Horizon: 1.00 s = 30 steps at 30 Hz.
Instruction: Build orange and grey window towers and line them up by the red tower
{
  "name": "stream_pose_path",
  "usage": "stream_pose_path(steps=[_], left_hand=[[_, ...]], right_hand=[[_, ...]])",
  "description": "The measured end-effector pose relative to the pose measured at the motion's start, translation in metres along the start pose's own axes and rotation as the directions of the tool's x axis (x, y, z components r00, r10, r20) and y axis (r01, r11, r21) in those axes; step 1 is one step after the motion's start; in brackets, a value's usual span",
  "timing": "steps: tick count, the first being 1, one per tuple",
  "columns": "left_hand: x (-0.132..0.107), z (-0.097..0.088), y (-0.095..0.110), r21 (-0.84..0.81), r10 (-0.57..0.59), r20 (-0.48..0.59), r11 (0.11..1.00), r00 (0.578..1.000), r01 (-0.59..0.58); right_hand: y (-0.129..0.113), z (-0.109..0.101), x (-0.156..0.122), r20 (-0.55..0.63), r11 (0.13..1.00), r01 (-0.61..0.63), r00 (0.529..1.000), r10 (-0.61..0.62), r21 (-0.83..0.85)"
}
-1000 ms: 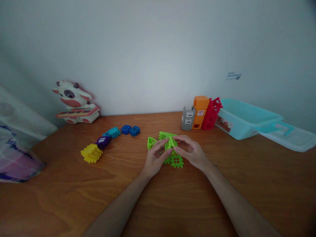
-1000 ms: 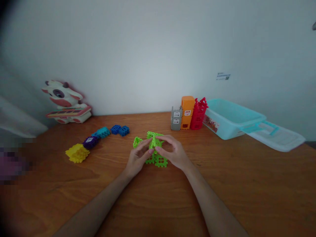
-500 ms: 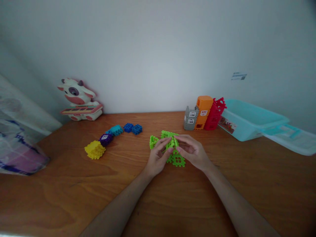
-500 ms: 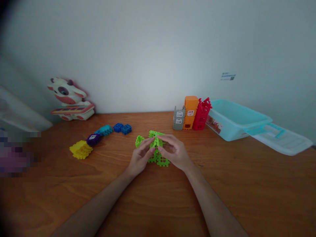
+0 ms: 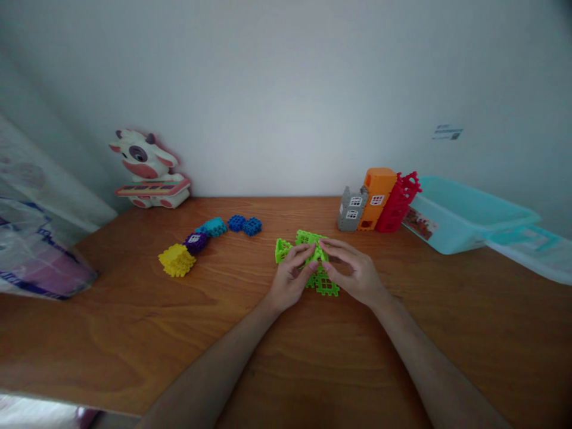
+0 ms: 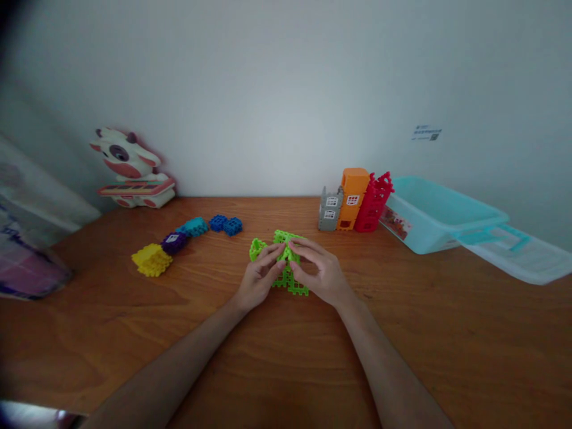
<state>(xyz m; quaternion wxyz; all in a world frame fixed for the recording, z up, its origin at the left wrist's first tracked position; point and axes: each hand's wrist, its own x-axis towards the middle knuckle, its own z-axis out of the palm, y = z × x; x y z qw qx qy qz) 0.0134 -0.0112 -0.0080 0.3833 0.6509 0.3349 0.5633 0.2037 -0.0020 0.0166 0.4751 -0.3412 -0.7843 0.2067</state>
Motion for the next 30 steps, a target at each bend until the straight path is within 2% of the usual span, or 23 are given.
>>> stream_pose_path(steps=[9,18,25,30], left_hand=[[-0.0006,0.0008,-0.0034,-0.008,0.009,0.003,1.000,1.000,-0.009],[-0.0015,0.0000,-0.0052,0.015,0.066,0.027,0.998,0.997,-0.067],[-0.0003,0.0008,-0.0032,0.024,0.059,-0.001,0.998,0.998,-0.059],[0.0023,0.0029,-0.0027,0.034,0.006,-0.026,0.999,1.000,-0.005]], right_hand=[[-0.0026,0.0001,0.0010,-0.001,0.999,0.017,1.000,-0.017,-0.032],[-0.0039,0.0002,0.0021,0.005,0.997,0.064,0.998,-0.063,-0.053],[0.0014,0.0044,-0.0024,-0.007,0.998,-0.027,1.000,0.027,0.065],[0.0053,0.0057,-0.0029,0.021,0.999,0.045,0.999,-0.045,-0.019]])
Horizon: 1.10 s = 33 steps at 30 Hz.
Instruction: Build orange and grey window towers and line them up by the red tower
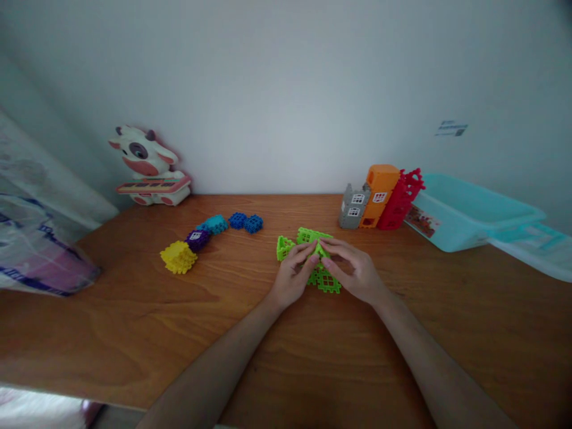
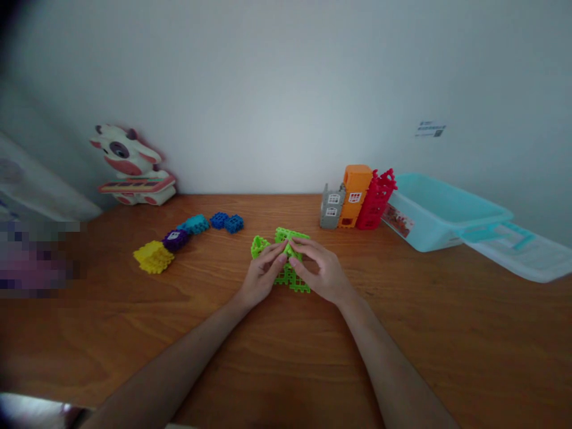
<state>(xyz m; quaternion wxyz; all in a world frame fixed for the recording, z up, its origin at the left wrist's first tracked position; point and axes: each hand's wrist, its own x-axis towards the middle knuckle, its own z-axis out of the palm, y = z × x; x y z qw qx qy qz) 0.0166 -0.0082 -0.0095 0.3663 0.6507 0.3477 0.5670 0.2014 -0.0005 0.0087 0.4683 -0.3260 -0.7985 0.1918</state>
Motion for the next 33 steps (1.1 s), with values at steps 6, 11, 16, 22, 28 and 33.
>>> stream_pose_path(steps=[6,11,16,22,28,33], left_hand=[[-0.001,0.002,0.002,-0.050,-0.110,0.052,0.992,0.993,0.113],[-0.004,-0.002,0.003,0.163,0.017,0.052,0.986,0.999,-0.026],[-0.004,-0.005,0.004,0.256,0.095,0.028,0.962,0.995,-0.099],[-0.003,-0.005,0.003,0.234,0.137,-0.014,0.964,0.990,-0.130],[-0.006,-0.006,0.005,0.255,0.176,0.008,0.952,0.984,-0.172],[-0.006,-0.005,0.011,0.211,0.115,0.026,0.970,0.993,-0.118]], right_hand=[[0.003,0.000,0.001,0.038,0.999,-0.043,0.998,0.044,-0.018],[0.002,-0.002,0.003,0.026,0.994,-0.108,0.994,0.108,0.005],[-0.003,-0.002,0.004,0.007,0.997,-0.080,0.997,0.080,0.006],[0.000,0.007,0.002,0.003,0.989,-0.122,0.992,0.123,0.087],[-0.001,0.015,0.001,-0.033,0.956,-0.182,0.980,0.194,0.230],[-0.003,0.014,0.003,-0.025,0.887,-0.236,0.963,0.267,0.396]])
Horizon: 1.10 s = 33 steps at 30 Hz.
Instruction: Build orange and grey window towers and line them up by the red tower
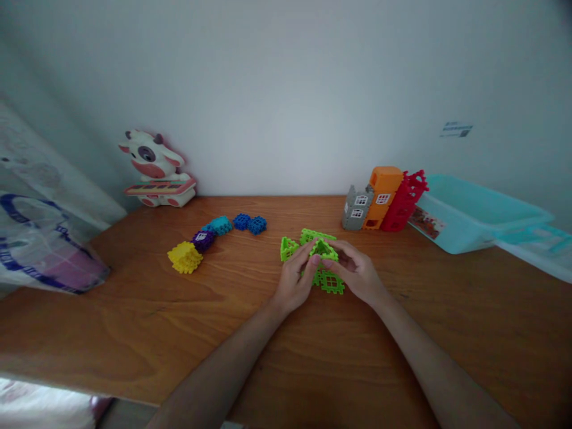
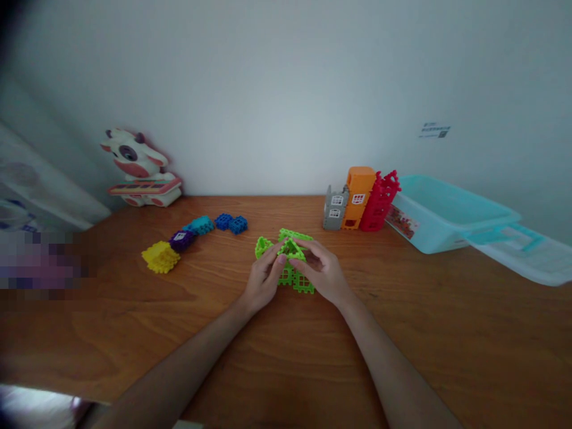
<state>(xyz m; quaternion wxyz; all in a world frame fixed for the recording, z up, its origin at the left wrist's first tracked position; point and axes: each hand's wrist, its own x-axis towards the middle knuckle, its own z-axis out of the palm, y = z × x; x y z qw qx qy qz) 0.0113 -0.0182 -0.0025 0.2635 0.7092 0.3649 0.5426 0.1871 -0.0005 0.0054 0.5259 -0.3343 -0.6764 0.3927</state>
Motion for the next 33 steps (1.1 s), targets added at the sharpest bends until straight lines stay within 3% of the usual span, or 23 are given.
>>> stream_pose_path(steps=[5,10,14,20,23,28,33], left_hand=[[-0.001,0.000,0.003,-0.057,-0.059,0.013,0.997,0.998,0.060],[-0.002,0.004,0.002,-0.307,-0.164,0.010,0.938,0.986,0.159],[0.000,0.006,0.000,-0.328,-0.202,0.020,0.924,0.979,0.197],[0.002,0.009,-0.005,-0.381,-0.347,-0.054,0.874,0.936,0.301],[0.002,0.010,-0.004,-0.409,-0.353,-0.036,0.859,0.935,0.308],[0.005,0.007,0.000,-0.358,-0.379,-0.009,0.865,0.925,0.351],[0.002,0.008,0.003,-0.328,-0.306,-0.005,0.900,0.952,0.288]], right_hand=[[-0.006,-0.003,0.001,0.015,0.994,-0.099,0.995,0.098,0.048],[-0.013,-0.008,0.004,-0.022,0.997,-0.024,1.000,0.022,-0.069],[-0.014,-0.009,0.006,-0.049,0.994,0.008,0.999,-0.013,-0.106],[-0.011,-0.007,0.007,-0.043,0.987,-0.160,0.986,0.160,0.000],[-0.011,-0.005,0.006,-0.045,0.981,-0.192,0.980,0.192,0.008],[-0.008,-0.002,0.005,-0.046,0.991,-0.122,0.992,0.119,-0.055],[-0.005,-0.001,0.004,-0.078,0.990,-0.086,0.994,0.078,-0.109]])
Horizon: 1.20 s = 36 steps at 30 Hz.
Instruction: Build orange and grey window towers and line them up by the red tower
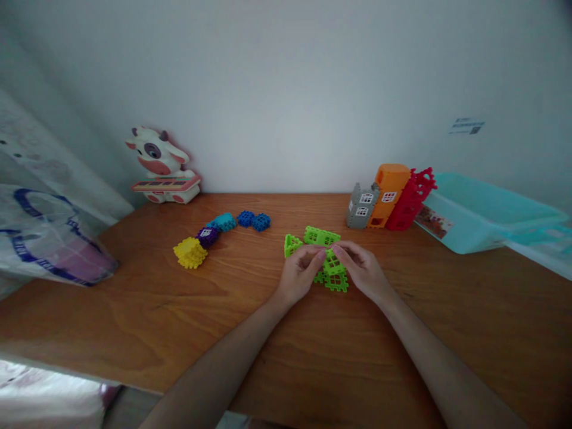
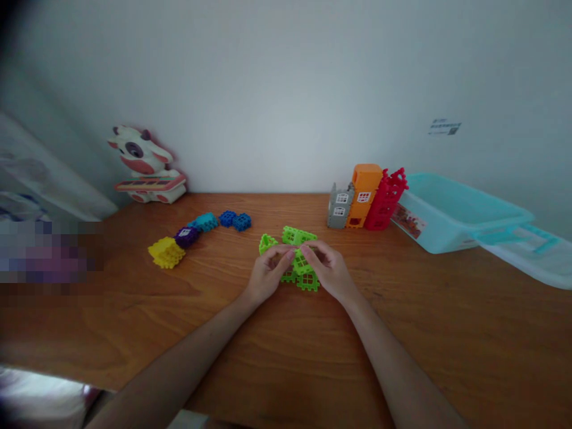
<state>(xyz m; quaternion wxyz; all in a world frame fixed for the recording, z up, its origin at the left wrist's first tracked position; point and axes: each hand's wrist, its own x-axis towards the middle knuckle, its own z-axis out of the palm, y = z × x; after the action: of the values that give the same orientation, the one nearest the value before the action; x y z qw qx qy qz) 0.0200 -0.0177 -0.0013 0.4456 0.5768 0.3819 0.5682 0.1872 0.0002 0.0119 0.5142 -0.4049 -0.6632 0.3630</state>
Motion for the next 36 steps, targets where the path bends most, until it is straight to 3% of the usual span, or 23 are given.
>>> stream_pose_path(steps=[3,12,15,18,20,22,25,31,33,36], left_hand=[[-0.002,0.003,0.000,0.009,0.024,0.011,1.000,1.000,-0.024],[-0.004,-0.003,0.006,0.080,-0.020,-0.009,0.997,1.000,0.020],[0.002,-0.017,0.012,0.296,0.096,-0.035,0.952,0.995,-0.081],[0.016,-0.041,0.017,0.474,0.315,-0.143,0.854,0.938,-0.215],[0.025,-0.061,0.017,0.545,0.355,-0.139,0.807,0.924,-0.228],[0.032,-0.080,0.014,0.580,0.267,-0.117,0.800,0.957,-0.152],[0.035,-0.099,0.003,0.606,0.085,-0.003,0.793,0.996,-0.066],[0.032,-0.101,-0.014,0.608,0.014,0.147,0.788,0.989,-0.102],[0.034,-0.097,-0.015,0.528,-0.031,0.131,0.848,0.991,-0.043],[0.037,-0.089,-0.012,0.236,-0.132,0.095,0.966,0.987,0.107]], right_hand=[[-0.001,0.001,0.000,-0.002,1.000,-0.008,1.000,0.008,0.007],[0.006,0.006,0.000,0.019,0.960,-0.135,0.991,0.135,0.247],[0.011,0.005,0.002,-0.063,0.937,-0.153,0.981,0.181,0.315],[0.012,0.000,0.006,-0.162,0.915,-0.111,0.969,0.186,0.389],[0.012,-0.003,0.009,-0.202,0.904,-0.081,0.963,0.180,0.419],[0.012,-0.006,0.011,-0.211,0.895,-0.067,0.962,0.176,0.441],[0.010,-0.008,0.013,-0.222,0.875,-0.065,0.956,0.193,0.480],[0.010,-0.008,0.013,-0.205,0.850,-0.082,0.954,0.217,0.520],[0.012,-0.007,0.013,-0.189,0.864,-0.083,0.961,0.200,0.496],[0.013,-0.006,0.013,-0.181,0.855,-0.100,0.958,0.220,0.508]])
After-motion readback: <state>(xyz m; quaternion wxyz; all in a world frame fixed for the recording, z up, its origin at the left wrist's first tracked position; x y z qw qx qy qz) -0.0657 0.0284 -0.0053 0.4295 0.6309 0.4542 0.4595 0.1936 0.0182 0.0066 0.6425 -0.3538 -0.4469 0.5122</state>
